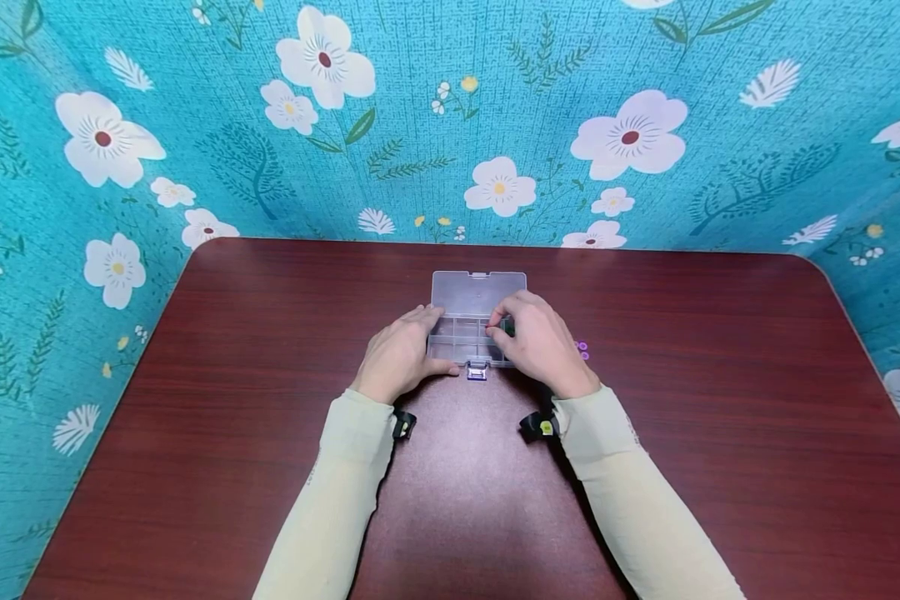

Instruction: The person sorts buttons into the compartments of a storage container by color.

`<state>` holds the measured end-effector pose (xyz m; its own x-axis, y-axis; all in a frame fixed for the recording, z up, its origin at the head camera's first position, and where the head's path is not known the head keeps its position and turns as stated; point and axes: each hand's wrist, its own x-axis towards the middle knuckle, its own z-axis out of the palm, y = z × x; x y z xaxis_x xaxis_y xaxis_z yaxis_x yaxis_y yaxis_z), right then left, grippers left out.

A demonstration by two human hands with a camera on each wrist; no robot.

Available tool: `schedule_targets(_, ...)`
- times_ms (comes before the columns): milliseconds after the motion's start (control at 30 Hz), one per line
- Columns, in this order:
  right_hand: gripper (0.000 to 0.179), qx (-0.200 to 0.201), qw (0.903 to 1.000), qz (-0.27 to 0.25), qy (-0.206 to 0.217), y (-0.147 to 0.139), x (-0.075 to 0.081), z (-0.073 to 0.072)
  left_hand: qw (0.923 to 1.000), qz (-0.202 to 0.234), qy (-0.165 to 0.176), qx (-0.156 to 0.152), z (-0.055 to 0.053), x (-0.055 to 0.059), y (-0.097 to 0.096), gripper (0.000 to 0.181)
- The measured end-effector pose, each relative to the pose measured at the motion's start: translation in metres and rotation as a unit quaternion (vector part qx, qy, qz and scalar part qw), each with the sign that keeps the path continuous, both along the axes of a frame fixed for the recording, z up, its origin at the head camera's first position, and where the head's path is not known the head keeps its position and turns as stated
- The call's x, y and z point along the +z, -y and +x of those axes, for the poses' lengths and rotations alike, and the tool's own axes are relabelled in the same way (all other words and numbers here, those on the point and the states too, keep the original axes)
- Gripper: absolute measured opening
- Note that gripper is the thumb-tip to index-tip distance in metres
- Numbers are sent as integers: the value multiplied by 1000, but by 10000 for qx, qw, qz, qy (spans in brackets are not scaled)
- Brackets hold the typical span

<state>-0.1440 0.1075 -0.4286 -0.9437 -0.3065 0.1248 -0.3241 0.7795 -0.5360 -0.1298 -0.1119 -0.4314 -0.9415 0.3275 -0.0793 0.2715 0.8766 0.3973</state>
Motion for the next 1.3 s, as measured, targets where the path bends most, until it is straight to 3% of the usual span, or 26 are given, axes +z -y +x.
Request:
schedule_targets(1033, 6, 60, 10000, 4, -75, -3, 0, 2, 10000, -20, -20, -20, 0, 0, 0, 97)
schedule_targets(1300, 6, -85, 9999, -77, -30, -7, 4, 4, 10000, -19, -24, -28, 0, 0, 0, 96)
